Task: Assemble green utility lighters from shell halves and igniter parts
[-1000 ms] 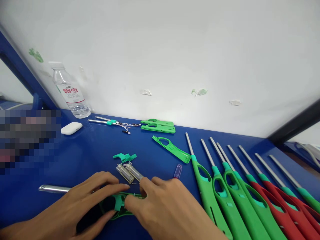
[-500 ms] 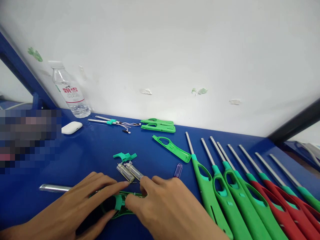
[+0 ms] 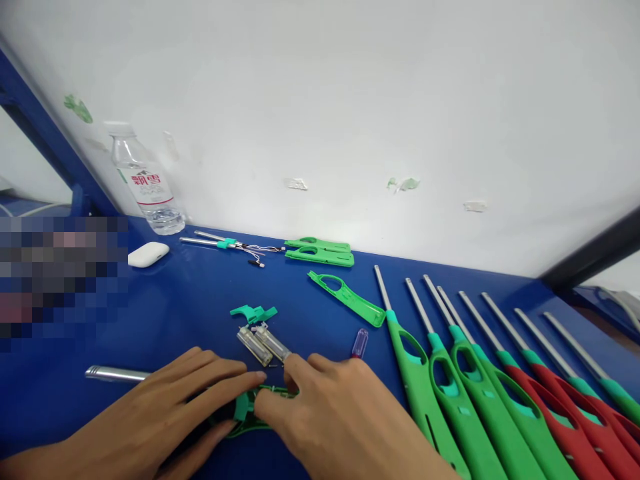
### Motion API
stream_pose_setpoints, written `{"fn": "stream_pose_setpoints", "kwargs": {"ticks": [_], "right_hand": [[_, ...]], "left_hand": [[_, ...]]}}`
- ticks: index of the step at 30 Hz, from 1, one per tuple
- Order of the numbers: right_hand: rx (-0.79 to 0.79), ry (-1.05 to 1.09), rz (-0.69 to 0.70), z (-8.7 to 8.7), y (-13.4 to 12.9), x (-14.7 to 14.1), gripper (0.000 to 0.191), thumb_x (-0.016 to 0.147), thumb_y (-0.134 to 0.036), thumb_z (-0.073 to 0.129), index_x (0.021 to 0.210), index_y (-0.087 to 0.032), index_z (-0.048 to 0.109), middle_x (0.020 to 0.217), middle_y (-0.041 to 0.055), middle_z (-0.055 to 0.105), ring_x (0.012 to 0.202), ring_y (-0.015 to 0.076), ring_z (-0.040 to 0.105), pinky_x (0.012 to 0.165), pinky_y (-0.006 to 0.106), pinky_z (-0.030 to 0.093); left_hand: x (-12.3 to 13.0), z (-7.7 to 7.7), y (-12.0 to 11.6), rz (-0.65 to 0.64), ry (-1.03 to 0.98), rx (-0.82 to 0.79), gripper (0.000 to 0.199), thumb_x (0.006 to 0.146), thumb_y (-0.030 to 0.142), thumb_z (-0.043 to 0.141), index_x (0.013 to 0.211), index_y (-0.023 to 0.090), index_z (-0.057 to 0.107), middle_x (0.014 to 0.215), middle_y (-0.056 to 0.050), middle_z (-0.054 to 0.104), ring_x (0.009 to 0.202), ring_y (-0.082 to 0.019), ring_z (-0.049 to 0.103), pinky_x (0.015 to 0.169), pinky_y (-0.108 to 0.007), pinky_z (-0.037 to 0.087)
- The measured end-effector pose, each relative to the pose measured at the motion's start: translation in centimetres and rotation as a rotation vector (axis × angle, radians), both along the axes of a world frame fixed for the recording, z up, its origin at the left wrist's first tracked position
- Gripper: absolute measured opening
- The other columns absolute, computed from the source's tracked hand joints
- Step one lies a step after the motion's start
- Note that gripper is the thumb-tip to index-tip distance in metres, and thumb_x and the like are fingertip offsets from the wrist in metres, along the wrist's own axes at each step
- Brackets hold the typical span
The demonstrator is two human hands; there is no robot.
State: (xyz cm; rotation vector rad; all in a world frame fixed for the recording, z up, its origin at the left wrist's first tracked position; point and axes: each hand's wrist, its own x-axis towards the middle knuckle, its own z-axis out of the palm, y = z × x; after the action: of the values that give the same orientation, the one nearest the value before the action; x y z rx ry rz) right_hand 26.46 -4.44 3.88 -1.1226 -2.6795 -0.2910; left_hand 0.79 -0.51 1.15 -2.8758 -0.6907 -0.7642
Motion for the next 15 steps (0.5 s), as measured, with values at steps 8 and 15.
{"fn": "stream_pose_setpoints", "kwargs": {"ticks": [8,15], "right_hand": [[-0.007,-0.028,-0.003,0.2,-0.05,0.03,0.038,0.09,-0.001,0.064,0.114,-0.031,0.065,0.093,-0.0038,0.078,0.072,0.0221,0.081,0.046,0.036,0.04],[-0.03,-0.058,-0.011,0.47,-0.33,0.34,0.036,0.094,-0.005,0.069,0.118,-0.031,0.065,0.097,-0.0042,0.078,0.076,0.0217,0.08,0.048,0.037,0.04]], "left_hand": [[-0.27,0.21,0.01,-0.023,-0.032,-0.095,0.042,0.103,0.009,0.049,0.137,0.027,0.064,0.116,0.002,0.082,0.104,-0.016,0.081,0.098,-0.028,0.065],[-0.26,0.11,-0.05,0.012,-0.058,-0.093,0.041,0.103,0.011,0.048,0.136,0.029,0.064,0.119,0.0,0.081,0.11,-0.016,0.081,0.101,-0.027,0.065]]}}
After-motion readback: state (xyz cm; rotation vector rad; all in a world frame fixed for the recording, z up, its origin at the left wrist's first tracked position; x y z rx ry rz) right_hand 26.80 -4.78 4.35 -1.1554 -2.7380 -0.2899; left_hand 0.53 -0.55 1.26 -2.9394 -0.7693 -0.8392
